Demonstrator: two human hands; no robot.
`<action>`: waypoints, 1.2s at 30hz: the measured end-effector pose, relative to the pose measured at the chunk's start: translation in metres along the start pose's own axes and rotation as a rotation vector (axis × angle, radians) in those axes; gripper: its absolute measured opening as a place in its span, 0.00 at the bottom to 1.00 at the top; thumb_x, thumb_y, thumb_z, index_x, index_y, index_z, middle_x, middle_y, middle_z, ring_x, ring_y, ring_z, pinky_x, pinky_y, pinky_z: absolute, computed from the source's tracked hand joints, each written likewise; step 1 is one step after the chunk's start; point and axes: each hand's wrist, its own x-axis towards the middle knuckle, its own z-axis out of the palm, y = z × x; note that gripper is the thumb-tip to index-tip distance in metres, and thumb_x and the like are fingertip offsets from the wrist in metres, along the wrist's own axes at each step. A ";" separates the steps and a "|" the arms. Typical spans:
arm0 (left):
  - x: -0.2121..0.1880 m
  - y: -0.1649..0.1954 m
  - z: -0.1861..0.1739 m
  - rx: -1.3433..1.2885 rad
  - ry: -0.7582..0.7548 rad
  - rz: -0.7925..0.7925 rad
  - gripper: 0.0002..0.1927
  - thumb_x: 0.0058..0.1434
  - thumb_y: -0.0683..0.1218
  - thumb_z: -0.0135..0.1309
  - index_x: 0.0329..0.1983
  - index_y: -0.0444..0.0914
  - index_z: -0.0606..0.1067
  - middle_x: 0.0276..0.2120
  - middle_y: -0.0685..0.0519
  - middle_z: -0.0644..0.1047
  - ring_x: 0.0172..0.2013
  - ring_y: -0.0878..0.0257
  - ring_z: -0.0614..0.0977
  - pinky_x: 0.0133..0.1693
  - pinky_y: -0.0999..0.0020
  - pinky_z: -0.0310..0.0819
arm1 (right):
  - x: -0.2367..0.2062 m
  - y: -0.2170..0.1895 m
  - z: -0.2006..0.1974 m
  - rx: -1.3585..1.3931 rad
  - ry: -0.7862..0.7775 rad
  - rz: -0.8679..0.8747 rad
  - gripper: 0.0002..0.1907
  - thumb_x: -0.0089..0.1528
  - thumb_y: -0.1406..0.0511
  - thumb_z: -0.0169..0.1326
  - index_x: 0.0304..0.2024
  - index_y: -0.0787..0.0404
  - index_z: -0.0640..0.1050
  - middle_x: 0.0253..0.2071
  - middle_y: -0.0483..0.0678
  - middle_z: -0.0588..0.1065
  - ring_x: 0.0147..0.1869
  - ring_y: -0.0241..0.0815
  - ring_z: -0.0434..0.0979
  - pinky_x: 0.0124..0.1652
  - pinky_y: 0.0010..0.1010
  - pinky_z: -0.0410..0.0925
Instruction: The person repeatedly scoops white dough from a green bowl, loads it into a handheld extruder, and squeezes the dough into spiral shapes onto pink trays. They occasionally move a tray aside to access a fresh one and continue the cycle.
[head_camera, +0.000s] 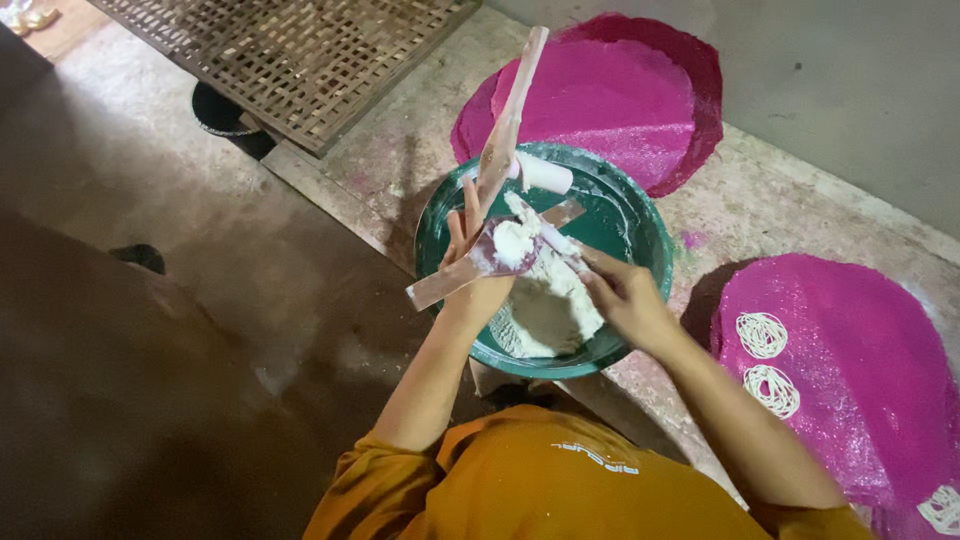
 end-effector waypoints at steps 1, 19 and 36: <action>0.003 0.002 0.003 0.023 -0.004 0.006 0.28 0.58 0.51 0.61 0.61 0.41 0.72 0.76 0.37 0.51 0.64 0.38 0.69 0.52 0.53 0.76 | 0.002 0.000 0.007 -0.063 0.064 -0.162 0.20 0.69 0.68 0.51 0.63 0.63 0.74 0.32 0.61 0.76 0.33 0.32 0.71 0.33 0.30 0.69; -0.022 -0.005 0.049 -0.287 -0.247 0.338 0.39 0.58 0.61 0.60 0.70 0.45 0.63 0.69 0.43 0.67 0.63 0.41 0.70 0.59 0.51 0.65 | 0.004 -0.054 -0.001 -1.210 -0.184 -0.559 0.06 0.56 0.65 0.53 0.34 0.56 0.78 0.26 0.48 0.77 0.29 0.48 0.81 0.29 0.41 0.73; -0.004 -0.025 0.045 -0.245 -0.111 0.267 0.33 0.54 0.56 0.65 0.62 0.42 0.73 0.67 0.48 0.69 0.58 0.41 0.75 0.52 0.51 0.73 | 0.012 -0.069 -0.003 -1.259 -0.131 -0.522 0.03 0.58 0.65 0.52 0.33 0.56 0.76 0.26 0.47 0.76 0.28 0.47 0.81 0.28 0.38 0.72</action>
